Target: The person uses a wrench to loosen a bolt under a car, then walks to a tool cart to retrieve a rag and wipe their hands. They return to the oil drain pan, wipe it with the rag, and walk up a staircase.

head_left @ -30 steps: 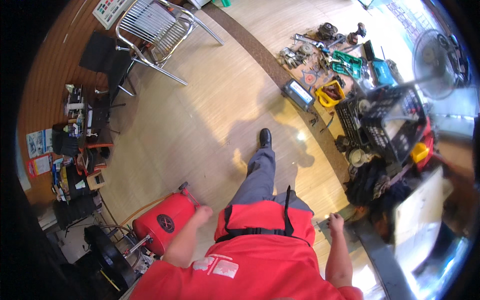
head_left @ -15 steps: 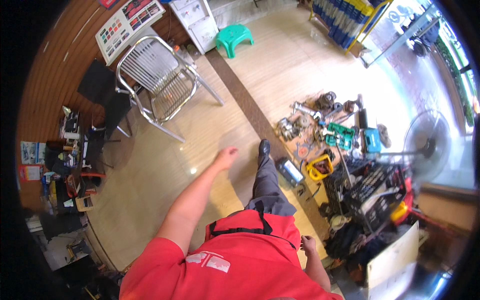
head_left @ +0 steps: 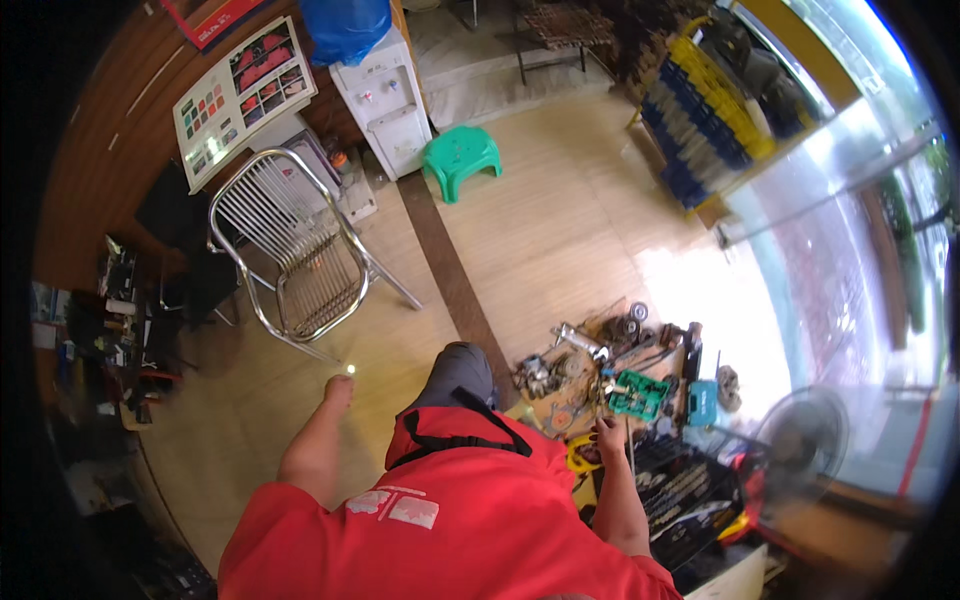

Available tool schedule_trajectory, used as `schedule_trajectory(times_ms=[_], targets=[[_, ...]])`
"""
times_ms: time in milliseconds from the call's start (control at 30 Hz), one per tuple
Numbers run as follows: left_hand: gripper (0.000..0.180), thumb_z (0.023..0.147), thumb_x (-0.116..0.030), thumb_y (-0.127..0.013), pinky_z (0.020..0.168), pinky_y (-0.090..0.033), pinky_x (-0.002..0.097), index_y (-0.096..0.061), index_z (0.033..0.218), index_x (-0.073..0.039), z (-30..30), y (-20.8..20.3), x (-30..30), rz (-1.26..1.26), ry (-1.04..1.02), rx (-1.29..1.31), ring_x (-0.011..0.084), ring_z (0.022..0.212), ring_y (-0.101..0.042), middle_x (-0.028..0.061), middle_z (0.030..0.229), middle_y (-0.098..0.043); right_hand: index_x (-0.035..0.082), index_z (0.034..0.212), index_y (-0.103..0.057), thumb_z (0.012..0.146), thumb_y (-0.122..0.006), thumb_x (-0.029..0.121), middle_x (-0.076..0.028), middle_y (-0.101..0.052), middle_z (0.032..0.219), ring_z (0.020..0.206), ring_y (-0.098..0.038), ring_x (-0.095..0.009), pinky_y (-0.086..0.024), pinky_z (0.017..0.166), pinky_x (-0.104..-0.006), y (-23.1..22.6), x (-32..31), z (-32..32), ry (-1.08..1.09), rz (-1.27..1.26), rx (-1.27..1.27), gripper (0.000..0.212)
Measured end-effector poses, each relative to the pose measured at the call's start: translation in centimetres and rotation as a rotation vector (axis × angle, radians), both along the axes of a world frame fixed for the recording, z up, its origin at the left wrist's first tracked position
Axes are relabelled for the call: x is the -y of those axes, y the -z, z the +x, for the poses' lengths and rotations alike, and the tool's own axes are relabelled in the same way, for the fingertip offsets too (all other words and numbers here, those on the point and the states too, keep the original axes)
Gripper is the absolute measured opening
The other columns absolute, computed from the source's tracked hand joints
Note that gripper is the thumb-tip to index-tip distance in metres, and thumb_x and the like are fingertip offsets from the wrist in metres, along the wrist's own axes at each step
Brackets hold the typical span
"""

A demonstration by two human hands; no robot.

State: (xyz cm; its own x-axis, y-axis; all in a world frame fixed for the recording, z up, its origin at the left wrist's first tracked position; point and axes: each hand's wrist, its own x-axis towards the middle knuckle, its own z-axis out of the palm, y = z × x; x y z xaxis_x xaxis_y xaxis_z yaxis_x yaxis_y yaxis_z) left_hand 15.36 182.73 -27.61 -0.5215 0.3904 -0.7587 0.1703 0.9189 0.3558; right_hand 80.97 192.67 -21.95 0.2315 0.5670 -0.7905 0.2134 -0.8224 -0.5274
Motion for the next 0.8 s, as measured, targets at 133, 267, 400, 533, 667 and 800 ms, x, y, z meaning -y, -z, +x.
schedule_trajectory(times_ms=[133,267,400,533,667,800], targets=[[0.023,0.084,-0.021,-0.053,0.050,-0.049,0.0365,-0.061,0.079,0.000,0.5,-0.9,-7.1,-0.099,-0.129,0.078,0.0243,0.054,-0.058,0.0078,0.064,-0.058,-0.002,0.104,-0.059,0.089,-0.057,0.025,-0.008,-0.064,0.083,0.060,-0.059,-0.016,-0.045,0.050,-0.0339,1.1,-12.2,-0.8,-0.016,0.051,0.058,0.031],[0.029,0.088,-0.026,-0.051,0.051,-0.051,0.0394,-0.061,0.082,0.001,3.4,0.6,-15.1,-0.179,0.284,0.114,0.0254,0.059,-0.060,0.0114,0.065,-0.057,0.000,0.092,-0.062,0.085,-0.061,0.026,-0.006,-0.061,0.070,0.053,-0.058,-0.017,-0.045,0.045,-0.0318,5.0,-19.6,-1.2,-0.037,0.009,0.072,0.027],[0.032,0.088,-0.029,-0.050,0.062,-0.051,0.0430,-0.063,0.087,0.000,4.6,-0.3,-30.1,-0.293,0.454,0.254,0.0296,0.073,-0.063,0.0168,0.076,-0.062,0.001,0.095,-0.060,0.085,-0.061,0.024,-0.007,-0.059,0.069,0.054,-0.058,-0.018,-0.047,0.045,-0.0316,10.4,-23.3,1.6,-0.234,-0.077,0.117,0.025],[0.030,0.081,-0.026,-0.051,0.072,-0.048,0.0458,-0.065,0.081,0.000,5.4,0.8,-49.2,0.040,0.788,-0.036,0.0378,0.078,-0.061,0.0223,0.084,-0.063,0.000,0.101,-0.058,0.086,-0.058,0.021,-0.009,-0.062,0.074,0.058,-0.061,-0.019,-0.047,0.045,-0.0307,9.0,-33.6,-0.2,-0.099,-0.045,-0.040,0.026],[0.024,0.080,-0.024,-0.056,0.069,-0.049,0.0439,-0.062,0.081,0.000,8.1,-0.7,-67.7,0.359,0.782,-0.063,0.0360,0.077,-0.061,0.0190,0.083,-0.064,-0.003,0.089,-0.060,0.086,-0.058,0.022,-0.007,-0.060,0.069,0.052,-0.055,-0.016,-0.043,0.044,-0.0299,3.4,-46.2,-5.0,0.072,0.000,-0.096,0.025],[0.027,0.079,-0.027,-0.059,0.075,-0.049,0.0409,-0.063,0.093,-0.004,13.7,-3.1,-84.0,0.627,0.746,0.004,0.0330,0.085,-0.062,0.0161,0.090,-0.065,0.000,0.084,-0.061,0.086,-0.057,0.021,-0.010,-0.060,0.066,0.053,-0.057,-0.024,-0.044,0.045,-0.0356,14.2,-51.0,0.2,-0.505,0.546,0.150,0.022]])
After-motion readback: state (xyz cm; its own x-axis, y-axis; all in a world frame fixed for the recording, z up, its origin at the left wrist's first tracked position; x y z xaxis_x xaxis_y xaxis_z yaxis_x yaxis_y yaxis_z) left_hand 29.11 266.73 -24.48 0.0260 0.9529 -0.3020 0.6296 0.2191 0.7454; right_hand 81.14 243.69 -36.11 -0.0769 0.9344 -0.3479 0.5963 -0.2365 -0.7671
